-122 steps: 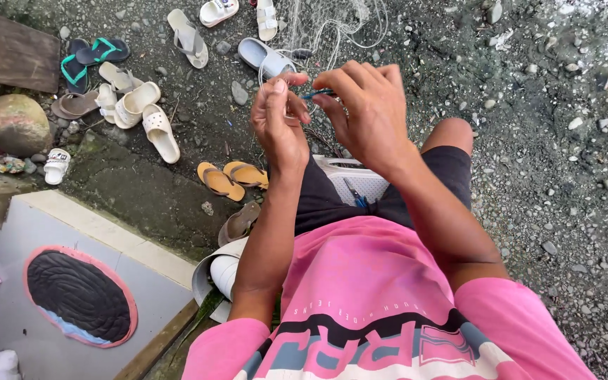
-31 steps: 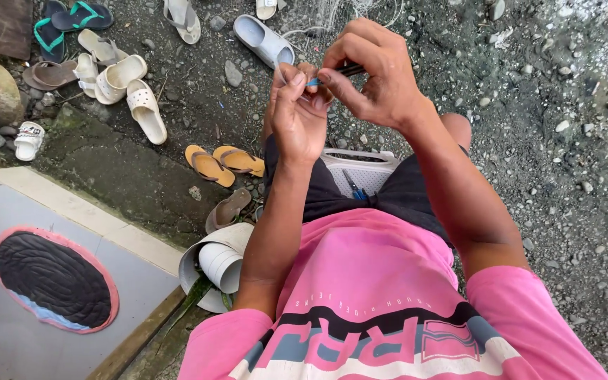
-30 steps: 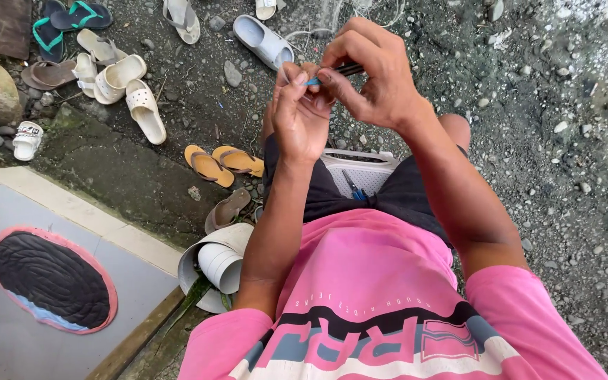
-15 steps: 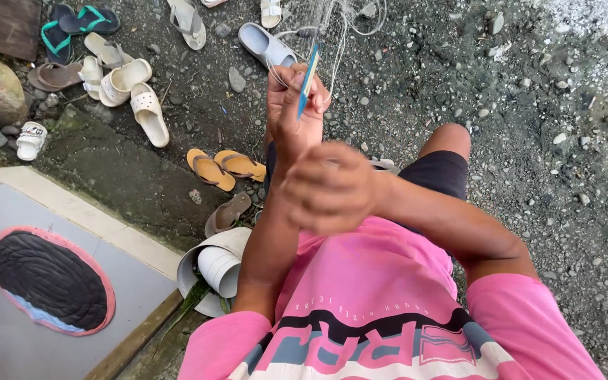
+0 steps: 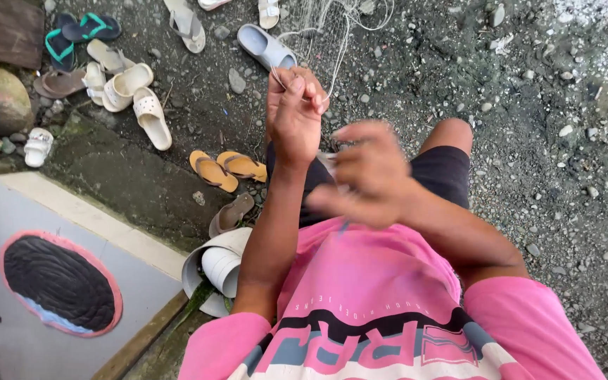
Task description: Repairing a fishing net by threading and knotting line using a small blue tool.
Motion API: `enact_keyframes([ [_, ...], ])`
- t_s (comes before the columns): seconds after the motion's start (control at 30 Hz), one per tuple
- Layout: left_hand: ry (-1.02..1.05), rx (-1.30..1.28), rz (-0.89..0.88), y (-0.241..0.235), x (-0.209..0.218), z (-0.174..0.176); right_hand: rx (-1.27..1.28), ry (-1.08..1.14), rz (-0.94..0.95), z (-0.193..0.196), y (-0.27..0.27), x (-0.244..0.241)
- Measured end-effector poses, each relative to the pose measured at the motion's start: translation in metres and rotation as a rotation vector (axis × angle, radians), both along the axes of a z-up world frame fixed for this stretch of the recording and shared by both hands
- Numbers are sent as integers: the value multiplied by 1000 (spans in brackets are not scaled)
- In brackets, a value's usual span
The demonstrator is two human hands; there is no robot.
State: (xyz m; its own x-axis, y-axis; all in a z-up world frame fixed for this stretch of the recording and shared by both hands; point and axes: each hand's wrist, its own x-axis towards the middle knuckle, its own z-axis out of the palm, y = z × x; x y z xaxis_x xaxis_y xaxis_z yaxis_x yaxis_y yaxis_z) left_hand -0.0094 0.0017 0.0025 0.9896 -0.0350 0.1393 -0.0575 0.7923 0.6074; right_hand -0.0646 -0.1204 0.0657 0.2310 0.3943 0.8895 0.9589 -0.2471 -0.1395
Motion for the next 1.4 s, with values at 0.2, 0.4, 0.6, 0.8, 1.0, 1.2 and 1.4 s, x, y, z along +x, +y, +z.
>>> enact_keyframes([
  [0.2,37,-49,-19,16,-2,-13,-196,621,-590,-5,-23,-15],
  [0.4,70,152,-4,22,-7,-25,-259,906,-111,-41,-12,-35],
  [0.6,56,334,69,25,-16,-33,-140,968,97,-83,-8,-34],
  [0.8,-28,400,84,27,-18,-24,211,1126,-77,-59,-17,9],
  [1.0,-67,593,45,20,-25,0,4,804,-379,-25,-23,24],
  [1.2,-59,590,88,7,-27,9,-113,585,-492,-31,-23,26],
  [1.4,-92,609,72,2,-23,12,-44,553,-478,-32,-25,29],
])
